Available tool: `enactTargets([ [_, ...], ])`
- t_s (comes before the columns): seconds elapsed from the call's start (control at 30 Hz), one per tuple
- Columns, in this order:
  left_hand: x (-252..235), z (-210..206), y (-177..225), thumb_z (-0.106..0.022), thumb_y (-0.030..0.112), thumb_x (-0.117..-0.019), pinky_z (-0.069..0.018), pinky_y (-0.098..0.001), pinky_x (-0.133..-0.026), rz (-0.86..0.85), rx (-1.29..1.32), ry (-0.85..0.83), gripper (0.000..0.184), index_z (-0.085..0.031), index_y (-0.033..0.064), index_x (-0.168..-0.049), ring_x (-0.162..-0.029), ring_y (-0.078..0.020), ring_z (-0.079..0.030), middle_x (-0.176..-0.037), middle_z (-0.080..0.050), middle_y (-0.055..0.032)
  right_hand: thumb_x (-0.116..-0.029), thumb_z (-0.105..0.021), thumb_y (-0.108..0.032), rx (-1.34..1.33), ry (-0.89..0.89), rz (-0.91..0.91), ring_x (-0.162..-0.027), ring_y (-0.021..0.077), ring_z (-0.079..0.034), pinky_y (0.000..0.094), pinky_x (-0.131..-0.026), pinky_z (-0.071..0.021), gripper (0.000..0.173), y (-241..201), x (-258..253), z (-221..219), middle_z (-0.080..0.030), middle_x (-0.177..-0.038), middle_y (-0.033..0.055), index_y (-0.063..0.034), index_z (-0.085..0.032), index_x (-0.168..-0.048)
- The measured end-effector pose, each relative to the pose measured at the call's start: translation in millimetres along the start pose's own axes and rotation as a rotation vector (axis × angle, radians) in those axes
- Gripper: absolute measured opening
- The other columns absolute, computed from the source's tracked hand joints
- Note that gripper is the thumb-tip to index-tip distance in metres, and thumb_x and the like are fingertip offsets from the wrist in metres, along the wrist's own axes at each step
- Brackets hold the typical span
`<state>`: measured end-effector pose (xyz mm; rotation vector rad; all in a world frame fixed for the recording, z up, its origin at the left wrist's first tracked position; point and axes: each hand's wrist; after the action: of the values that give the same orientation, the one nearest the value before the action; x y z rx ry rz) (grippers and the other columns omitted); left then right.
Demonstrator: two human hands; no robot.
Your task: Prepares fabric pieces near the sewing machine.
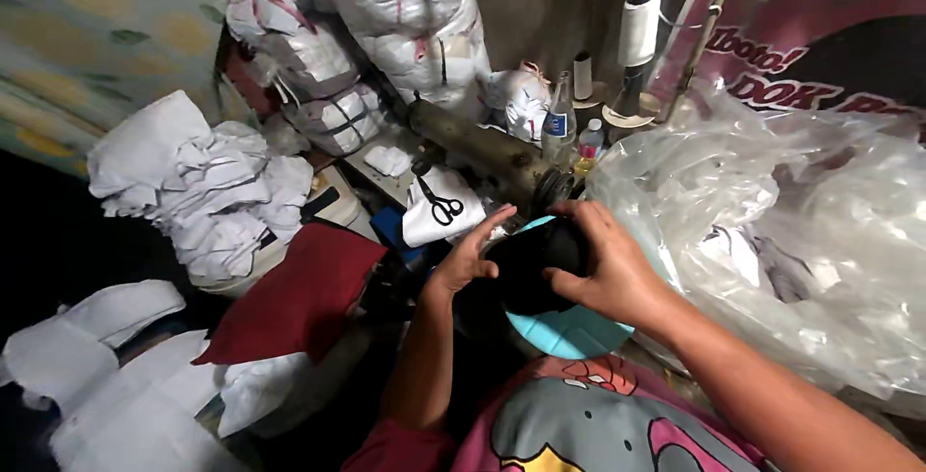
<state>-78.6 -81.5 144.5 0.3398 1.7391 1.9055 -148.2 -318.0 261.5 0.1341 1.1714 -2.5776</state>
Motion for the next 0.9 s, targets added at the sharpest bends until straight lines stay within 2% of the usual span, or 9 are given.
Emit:
enactTargets([
  [0.07, 4.4, -3.0, -0.5, -0.073, 0.083, -0.0637, -0.0417, -0.0356, -0.115, -0.043, 0.176, -0.106, 0.126, -0.041, 0.0012, -0.153, -0.137, -0.0140, -0.051, -0.151, -0.053, -0.0062, -0.0745, -0.078, -0.030, -0.109, 0.018, 0.000, -0.102, 0.0205, -0.064, 0.0427, -0.083, -0.0567, 0.061, 3.3, -7.4, -8.9, -0.063, -0.116, 0.0111, -0.0094, -0.061, -0.130],
  [0.17, 14.5, -17.0, 3.2, -0.093, 0.055, -0.0591, -0.0558, -0.0278, -0.098, 0.042, 0.374, -0.112, 0.101, -0.052, 0.0053, -0.137, -0.111, -0.0032, -0.066, -0.123, -0.070, 0.0061, -0.0734, -0.080, -0.030, -0.286, 0.053, -0.002, -0.101, 0.0129, -0.067, 0.0343, -0.084, -0.0592, 0.064, 15.1, -12.6, -21.9, -0.065, -0.118, 0.0078, -0.0097, -0.060, -0.131],
  [0.23, 20.8, -25.3, 6.5, -0.097, 0.040, -0.0561, -0.0573, -0.0268, -0.094, 0.099, 0.419, -0.023, 0.092, -0.056, 0.0019, -0.130, -0.105, -0.0028, -0.068, -0.116, -0.073, 0.0049, -0.0816, -0.079, -0.034, -0.479, 0.100, 0.018, -0.098, 0.0121, -0.068, 0.0316, -0.084, -0.0607, 0.073, 31.3, -7.3, -28.2, -0.066, -0.116, 0.0079, -0.0024, -0.050, -0.140],
  [0.33, 35.2, -30.2, 16.6, -0.095, 0.016, -0.0540, -0.0538, -0.0234, -0.094, 0.152, 0.481, 0.189, 0.088, -0.054, -0.0059, -0.129, -0.105, -0.0014, -0.065, -0.116, -0.071, 0.0003, -0.1013, -0.054, -0.039, -0.758, 0.128, -0.123, -0.096, 0.0087, -0.068, 0.0326, -0.085, -0.0611, 0.068, 51.1, 10.8, -40.1, -0.065, -0.113, 0.0004, -0.0011, -0.026, -0.150],
  [0.43, 39.5, -29.8, 7.2, -0.094, 0.027, -0.0589, -0.0558, -0.0219, -0.087, 0.027, 0.624, 0.255, 0.069, -0.065, 0.0026, -0.116, -0.094, 0.0007, -0.068, -0.104, -0.074, 0.0063, -0.1054, -0.048, -0.031, -0.198, 0.000, 0.007, -0.095, 0.0136, -0.069, 0.0363, -0.091, -0.0581, 0.057, 64.2, 39.3, -43.3, -0.068, -0.103, 0.0079, 0.0143, -0.037, -0.137],
  [0.5, 41.5, -30.8, 1.0, -0.092, 0.043, -0.0642, -0.0559, -0.0205, -0.084, -0.067, 0.736, 0.288, 0.066, -0.066, 0.0093, -0.115, -0.090, 0.0020, -0.068, -0.100, -0.074, 0.0101, -0.0978, -0.062, -0.022, 0.286, -0.144, 0.255, -0.104, 0.0467, -0.067, 0.0686, -0.099, -0.0434, 0.043, 64.3, 48.1, -44.2, -0.070, -0.104, 0.0275, 0.0164, -0.061, -0.118],
  [0.57, 43.7, -33.5, 1.1, -0.088, 0.048, -0.0691, -0.0577, -0.0219, -0.078, -0.036, 0.868, 0.381, 0.062, -0.062, 0.0125, -0.114, -0.083, -0.0009, -0.070, -0.094, -0.074, 0.0090, -0.0921, -0.069, -0.026, 0.559, -0.213, 0.391, -0.110, 0.0560, -0.064, 0.0788, -0.098, -0.0354, 0.039, 61.9, 51.0, -53.8, -0.071, -0.109, 0.0301, 0.0079, -0.070, -0.111],
  [0.73, 49.8, -35.0, 0.5, -0.043, 0.029, -0.1075, -0.0576, -0.0270, -0.074, 0.243, 1.001, 0.690, 0.027, -0.056, 0.0095, -0.119, -0.081, -0.0070, -0.068, -0.091, -0.070, 0.0008, -0.0959, -0.066, -0.028, 0.643, -0.274, 0.377, -0.100, 0.0547, -0.067, 0.0742, -0.089, -0.0431, 0.050, 57.2, 45.4, -64.3, -0.073, -0.103, 0.0281, 0.0060, -0.062, -0.132],
  [0.9, 67.3, -21.7, -7.0, -0.038, 0.023, -0.1063, -0.0564, -0.0277, -0.080, 0.172, 0.926, 0.756, 0.028, -0.053, 0.0072, -0.124, -0.086, -0.0061, -0.067, -0.097, -0.069, -0.0002, -0.1018, -0.055, -0.034, 0.666, -0.255, 0.414, -0.096, 0.0543, -0.068, 0.0733, -0.088, -0.0441, 0.053, 61.1, 32.3, -61.6, -0.073, -0.100, 0.0284, 0.0069, -0.061, -0.134],
])
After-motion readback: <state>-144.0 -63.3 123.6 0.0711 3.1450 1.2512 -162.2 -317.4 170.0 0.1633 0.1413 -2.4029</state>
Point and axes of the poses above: each hand's wrist, its own x-axis away from the middle knuckle, its own z-axis out of the back of the hand, y = z × x
